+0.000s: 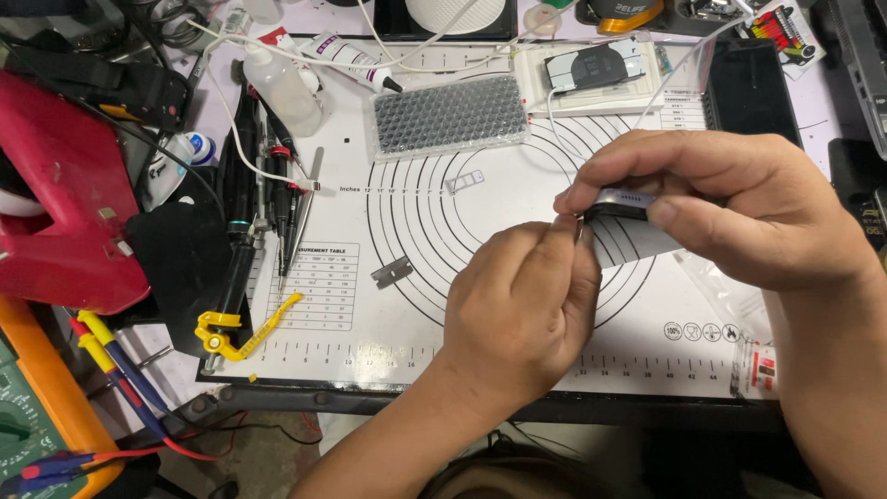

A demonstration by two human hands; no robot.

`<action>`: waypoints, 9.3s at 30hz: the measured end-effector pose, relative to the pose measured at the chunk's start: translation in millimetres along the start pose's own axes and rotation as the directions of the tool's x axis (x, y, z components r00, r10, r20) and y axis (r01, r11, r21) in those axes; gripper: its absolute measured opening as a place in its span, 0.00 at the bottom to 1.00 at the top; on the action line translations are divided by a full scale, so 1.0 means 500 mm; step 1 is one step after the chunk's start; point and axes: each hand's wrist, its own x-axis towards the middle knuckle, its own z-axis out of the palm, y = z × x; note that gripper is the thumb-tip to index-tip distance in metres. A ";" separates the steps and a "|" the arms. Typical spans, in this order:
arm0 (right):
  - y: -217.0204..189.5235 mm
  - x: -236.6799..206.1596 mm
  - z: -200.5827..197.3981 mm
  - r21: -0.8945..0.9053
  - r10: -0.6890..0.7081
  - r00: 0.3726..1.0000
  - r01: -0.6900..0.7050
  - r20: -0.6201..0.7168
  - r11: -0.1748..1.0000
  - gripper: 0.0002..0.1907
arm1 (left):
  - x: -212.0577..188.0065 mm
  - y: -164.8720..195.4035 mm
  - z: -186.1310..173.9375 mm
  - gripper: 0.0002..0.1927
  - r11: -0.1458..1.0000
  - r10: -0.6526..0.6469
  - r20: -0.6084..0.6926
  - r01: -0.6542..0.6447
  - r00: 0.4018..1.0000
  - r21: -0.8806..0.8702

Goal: The person uses a metal prying tool to separate the screen assembly from the smartphone frame, then removes the back cover to expose the internal components. The person places the separated parts on the workbench.

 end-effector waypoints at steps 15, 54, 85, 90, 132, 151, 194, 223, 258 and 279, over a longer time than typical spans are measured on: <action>0.041 0.030 -0.057 0.201 -0.089 0.974 0.046 0.210 0.978 0.13 | 0.074 -0.065 -0.024 0.04 0.917 -0.224 0.412 0.335 0.883 -0.218; 0.213 -0.031 -0.194 0.691 -0.140 0.967 -0.048 0.214 0.722 0.13 | -0.057 -0.144 -0.053 0.06 0.911 -0.322 0.465 0.403 0.825 -0.085; 0.154 -0.043 -0.161 0.691 -0.145 0.985 0.044 0.089 0.721 0.14 | -0.018 -0.032 0.059 0.04 0.980 -0.152 0.303 0.184 0.941 -0.080; 0.141 -0.041 -0.152 0.664 -0.156 0.985 0.071 0.069 0.744 0.10 | -0.027 -0.018 0.075 0.05 0.998 -0.047 0.232 0.035 0.972 0.054; 0.097 0.012 -0.033 0.133 -0.078 0.898 0.149 -0.434 0.980 0.04 | 0.060 -0.027 -0.004 0.29 0.894 -0.419 0.610 0.188 0.672 0.407; 0.075 0.082 -0.008 -0.162 -0.105 0.861 0.027 -0.498 0.986 0.17 | 0.194 -0.071 0.065 0.25 0.799 -0.138 0.586 0.439 0.799 -0.411; 0.094 0.004 0.167 -0.127 0.271 0.870 -0.349 -0.412 0.928 0.16 | 0.099 -0.041 0.030 0.32 0.999 -0.016 0.243 0.008 0.970 0.031; 0.116 0.003 0.070 -0.114 -0.074 0.984 0.056 -0.160 0.992 0.62 | 0.101 -0.124 -0.026 0.35 0.856 0.209 0.443 0.056 0.872 -0.514; 0.143 0.001 0.091 -0.090 -0.282 0.920 0.267 -0.273 0.959 0.52 | 0.097 -0.133 -0.008 0.46 0.821 0.228 0.429 0.064 0.874 -0.567; 0.154 -0.009 0.055 -0.068 -0.087 0.974 0.074 -0.209 0.995 0.52 | 0.093 -0.136 -0.006 0.44 0.775 0.136 0.518 0.236 0.844 -0.587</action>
